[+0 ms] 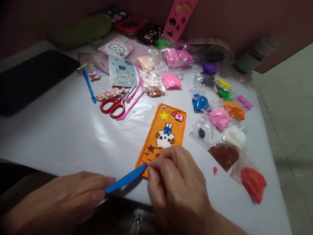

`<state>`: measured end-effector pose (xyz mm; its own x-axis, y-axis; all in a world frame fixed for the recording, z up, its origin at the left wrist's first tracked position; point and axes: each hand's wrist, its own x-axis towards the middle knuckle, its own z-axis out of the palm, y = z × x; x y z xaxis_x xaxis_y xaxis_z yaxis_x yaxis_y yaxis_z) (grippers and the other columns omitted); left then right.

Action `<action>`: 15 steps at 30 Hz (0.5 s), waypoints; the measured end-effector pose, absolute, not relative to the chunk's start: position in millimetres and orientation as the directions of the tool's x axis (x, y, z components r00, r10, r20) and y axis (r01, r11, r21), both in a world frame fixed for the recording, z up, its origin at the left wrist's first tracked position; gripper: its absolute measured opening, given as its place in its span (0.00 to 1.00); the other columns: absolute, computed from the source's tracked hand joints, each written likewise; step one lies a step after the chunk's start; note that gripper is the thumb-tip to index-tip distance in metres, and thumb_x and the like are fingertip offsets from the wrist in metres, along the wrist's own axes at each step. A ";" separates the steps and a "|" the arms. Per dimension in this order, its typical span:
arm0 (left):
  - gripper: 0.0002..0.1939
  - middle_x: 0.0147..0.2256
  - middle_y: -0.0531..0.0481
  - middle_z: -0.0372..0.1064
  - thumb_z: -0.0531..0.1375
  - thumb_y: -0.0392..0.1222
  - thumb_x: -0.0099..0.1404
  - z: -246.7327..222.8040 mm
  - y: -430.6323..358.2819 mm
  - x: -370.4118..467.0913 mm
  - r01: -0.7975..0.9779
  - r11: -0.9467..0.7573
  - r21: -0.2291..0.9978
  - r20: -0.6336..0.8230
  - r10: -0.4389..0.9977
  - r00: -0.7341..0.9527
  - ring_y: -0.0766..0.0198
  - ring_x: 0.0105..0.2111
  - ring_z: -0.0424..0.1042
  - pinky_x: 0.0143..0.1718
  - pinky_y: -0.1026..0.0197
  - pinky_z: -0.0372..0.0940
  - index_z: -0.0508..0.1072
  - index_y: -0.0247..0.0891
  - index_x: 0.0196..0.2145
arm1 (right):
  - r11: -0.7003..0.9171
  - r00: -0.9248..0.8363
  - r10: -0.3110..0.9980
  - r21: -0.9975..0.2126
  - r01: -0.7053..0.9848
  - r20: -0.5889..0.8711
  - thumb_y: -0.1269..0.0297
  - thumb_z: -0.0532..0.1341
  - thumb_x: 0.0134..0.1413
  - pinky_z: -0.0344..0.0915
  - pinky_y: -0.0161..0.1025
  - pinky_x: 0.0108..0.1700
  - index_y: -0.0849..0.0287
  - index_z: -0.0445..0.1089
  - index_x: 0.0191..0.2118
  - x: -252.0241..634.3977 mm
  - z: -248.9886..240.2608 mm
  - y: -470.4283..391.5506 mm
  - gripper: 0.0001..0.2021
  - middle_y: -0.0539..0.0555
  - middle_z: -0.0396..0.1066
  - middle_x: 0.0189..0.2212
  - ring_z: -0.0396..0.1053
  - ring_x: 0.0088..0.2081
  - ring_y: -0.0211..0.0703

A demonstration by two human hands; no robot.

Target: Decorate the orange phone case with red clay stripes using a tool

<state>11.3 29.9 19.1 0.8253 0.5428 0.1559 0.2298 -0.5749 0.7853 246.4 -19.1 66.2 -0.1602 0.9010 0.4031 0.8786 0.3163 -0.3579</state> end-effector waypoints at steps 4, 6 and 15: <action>0.09 0.32 0.54 0.80 0.60 0.41 0.67 24.2 42.2 11.5 0.200 -0.516 0.833 0.070 0.458 0.886 0.64 0.27 0.79 0.24 0.69 0.74 0.80 0.47 0.41 | 0.320 -0.171 0.904 -0.353 0.879 0.393 0.78 0.61 0.57 0.68 0.34 0.29 0.64 0.72 0.33 246.7 65.7 -19.3 0.05 0.55 0.69 0.29 0.71 0.31 0.39; 0.09 0.29 0.55 0.79 0.60 0.41 0.67 23.1 42.5 10.8 0.172 -0.506 0.845 0.112 0.482 0.869 0.65 0.25 0.78 0.23 0.70 0.73 0.81 0.47 0.40 | 0.313 -0.163 0.905 -0.353 0.882 0.393 0.78 0.60 0.57 0.68 0.34 0.28 0.64 0.72 0.33 246.4 65.4 -19.2 0.05 0.55 0.69 0.30 0.71 0.31 0.39; 0.10 0.31 0.57 0.80 0.62 0.44 0.65 4.6 27.4 2.6 0.206 -0.565 0.799 0.222 0.596 0.772 0.65 0.27 0.79 0.26 0.72 0.74 0.80 0.54 0.43 | 0.298 -0.136 0.903 -0.366 0.882 0.407 0.78 0.61 0.56 0.69 0.34 0.30 0.63 0.72 0.31 244.9 64.7 -19.1 0.06 0.55 0.70 0.28 0.71 0.30 0.38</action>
<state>2.6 27.4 4.6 0.7720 0.5956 0.2221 0.2060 -0.5649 0.7990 244.9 -19.1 64.7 -0.1356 0.9031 0.4074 0.8816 0.2976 -0.3664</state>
